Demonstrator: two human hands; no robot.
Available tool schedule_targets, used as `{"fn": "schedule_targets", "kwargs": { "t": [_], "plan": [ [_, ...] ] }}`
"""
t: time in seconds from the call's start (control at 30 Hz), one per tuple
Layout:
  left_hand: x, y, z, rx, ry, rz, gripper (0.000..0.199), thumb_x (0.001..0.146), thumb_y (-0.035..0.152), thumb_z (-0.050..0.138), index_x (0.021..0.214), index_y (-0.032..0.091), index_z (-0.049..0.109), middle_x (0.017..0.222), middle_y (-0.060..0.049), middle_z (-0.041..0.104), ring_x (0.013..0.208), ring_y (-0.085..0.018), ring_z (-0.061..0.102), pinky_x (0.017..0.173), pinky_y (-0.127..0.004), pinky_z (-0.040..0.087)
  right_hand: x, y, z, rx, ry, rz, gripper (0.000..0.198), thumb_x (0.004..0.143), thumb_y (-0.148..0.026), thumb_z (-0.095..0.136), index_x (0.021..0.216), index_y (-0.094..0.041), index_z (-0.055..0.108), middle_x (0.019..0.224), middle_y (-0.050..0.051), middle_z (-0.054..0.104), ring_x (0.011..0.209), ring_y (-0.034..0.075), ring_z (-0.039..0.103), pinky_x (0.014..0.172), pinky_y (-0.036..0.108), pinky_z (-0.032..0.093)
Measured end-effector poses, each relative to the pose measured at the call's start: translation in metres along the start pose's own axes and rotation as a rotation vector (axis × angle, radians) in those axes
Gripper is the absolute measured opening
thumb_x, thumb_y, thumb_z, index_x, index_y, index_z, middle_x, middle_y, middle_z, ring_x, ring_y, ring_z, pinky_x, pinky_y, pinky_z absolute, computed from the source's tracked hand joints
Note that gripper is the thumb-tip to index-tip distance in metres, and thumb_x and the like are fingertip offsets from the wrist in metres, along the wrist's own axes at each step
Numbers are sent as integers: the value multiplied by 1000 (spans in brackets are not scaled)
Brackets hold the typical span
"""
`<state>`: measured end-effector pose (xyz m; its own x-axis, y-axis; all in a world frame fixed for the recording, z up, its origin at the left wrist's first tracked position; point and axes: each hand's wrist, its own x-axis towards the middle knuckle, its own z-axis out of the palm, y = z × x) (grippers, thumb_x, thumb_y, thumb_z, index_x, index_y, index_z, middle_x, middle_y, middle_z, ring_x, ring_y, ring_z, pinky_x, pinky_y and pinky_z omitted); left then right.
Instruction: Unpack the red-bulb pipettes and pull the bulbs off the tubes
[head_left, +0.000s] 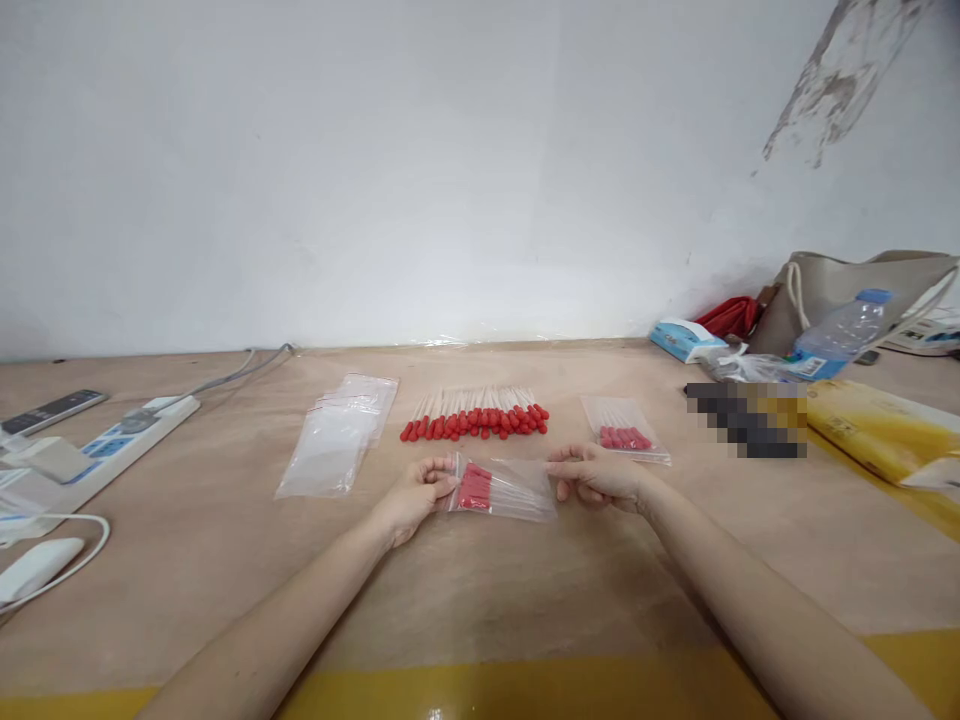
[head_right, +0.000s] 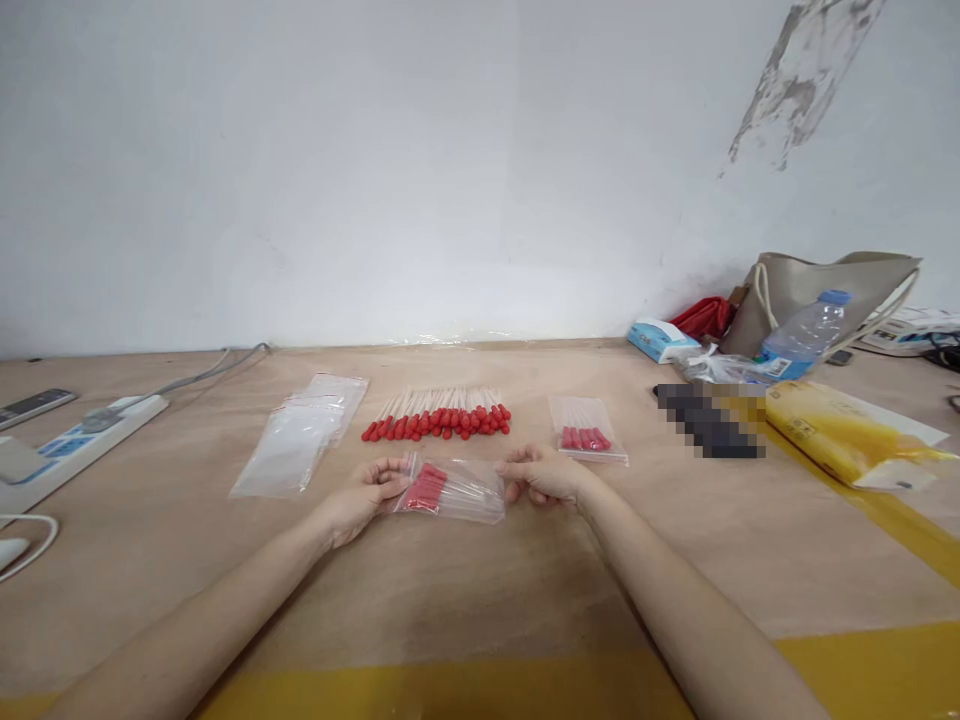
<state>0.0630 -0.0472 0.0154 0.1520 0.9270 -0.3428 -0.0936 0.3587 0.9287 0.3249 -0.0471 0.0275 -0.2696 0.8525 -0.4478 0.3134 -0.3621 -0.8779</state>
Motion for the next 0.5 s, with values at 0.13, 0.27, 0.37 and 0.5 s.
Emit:
{"fn": "schedule_targets", "kwargs": {
  "t": [0.13,0.27,0.37,0.5],
  "plan": [
    [2,0,1,-11,10,16,22,67,10,70,83,13,56,71,-2,64,65,-12,63,70,-26,53,0,-1,10,-106,108,-157,24,76,-34,54,91,-15,49,54,-5,54,34,3,33,35,17,19],
    [0,3,1,-22,-12,-3,20,65,9,70,80,13,58,80,-5,66,70,-12,63,74,-23,51,-4,-3,28,-411,320,-401,24,71,-33,60,88,-17,54,58,-4,53,51,8,46,48,20,32],
    [-1,4,-2,2,-114,26,31,58,9,75,86,12,61,84,-5,67,75,-13,63,75,-24,49,-10,-5,35,-699,387,-366,22,70,-35,61,83,-18,58,65,0,59,57,11,50,51,22,31],
    [1,2,-5,9,-120,36,32,55,12,77,84,11,63,79,-5,67,71,-13,63,72,-23,50,-11,-2,41,-801,486,-505,19,76,-32,55,87,-18,59,75,3,61,68,15,54,59,25,36]
  ]
}}
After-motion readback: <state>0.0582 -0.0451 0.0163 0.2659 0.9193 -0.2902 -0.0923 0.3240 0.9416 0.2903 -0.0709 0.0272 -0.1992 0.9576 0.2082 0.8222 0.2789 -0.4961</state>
